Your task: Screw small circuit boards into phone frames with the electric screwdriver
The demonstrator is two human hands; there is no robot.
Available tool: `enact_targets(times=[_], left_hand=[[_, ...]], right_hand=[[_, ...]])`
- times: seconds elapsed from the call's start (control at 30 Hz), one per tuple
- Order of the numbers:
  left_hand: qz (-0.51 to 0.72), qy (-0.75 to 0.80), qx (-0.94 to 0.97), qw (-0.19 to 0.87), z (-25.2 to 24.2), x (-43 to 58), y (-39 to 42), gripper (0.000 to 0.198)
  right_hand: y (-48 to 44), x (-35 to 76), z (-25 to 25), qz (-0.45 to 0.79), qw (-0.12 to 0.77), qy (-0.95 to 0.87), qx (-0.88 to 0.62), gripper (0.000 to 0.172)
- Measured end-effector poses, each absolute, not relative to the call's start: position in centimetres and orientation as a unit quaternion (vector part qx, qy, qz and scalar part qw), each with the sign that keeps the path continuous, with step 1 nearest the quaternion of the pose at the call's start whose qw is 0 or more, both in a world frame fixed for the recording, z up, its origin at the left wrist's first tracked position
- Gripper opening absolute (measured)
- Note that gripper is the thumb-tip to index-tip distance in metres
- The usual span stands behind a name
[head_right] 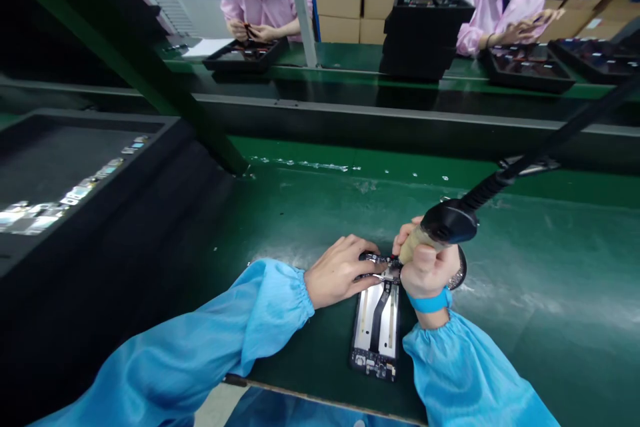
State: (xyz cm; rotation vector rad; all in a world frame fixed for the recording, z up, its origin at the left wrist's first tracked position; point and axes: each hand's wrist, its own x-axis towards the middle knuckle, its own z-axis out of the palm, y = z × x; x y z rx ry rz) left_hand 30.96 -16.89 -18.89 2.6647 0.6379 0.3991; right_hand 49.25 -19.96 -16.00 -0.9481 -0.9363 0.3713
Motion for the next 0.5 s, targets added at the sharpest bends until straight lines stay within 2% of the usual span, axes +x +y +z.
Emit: enact_targets(times=[0.2, 0.37, 0.5], left_hand=[[0.149, 0.223, 0.945, 0.19, -19.1, 30.9, -16.7, 0.032], [0.151, 0.178, 0.95, 0.209, -18.6, 28.9, -15.4, 0.039], [0.153, 0.162, 0.953, 0.206, -17.8, 27.1, -14.7, 0.035]], right_hand=[[-19.7, 50.7, -14.9, 0.154, 0.82, -0.361, -0.417, 0.052], [-19.3, 51.1, -15.1, 0.13, 0.815, -0.362, -0.434, 0.048], [-19.1, 51.0, -15.8, 0.147, 0.812, -0.37, -0.427, 0.05]])
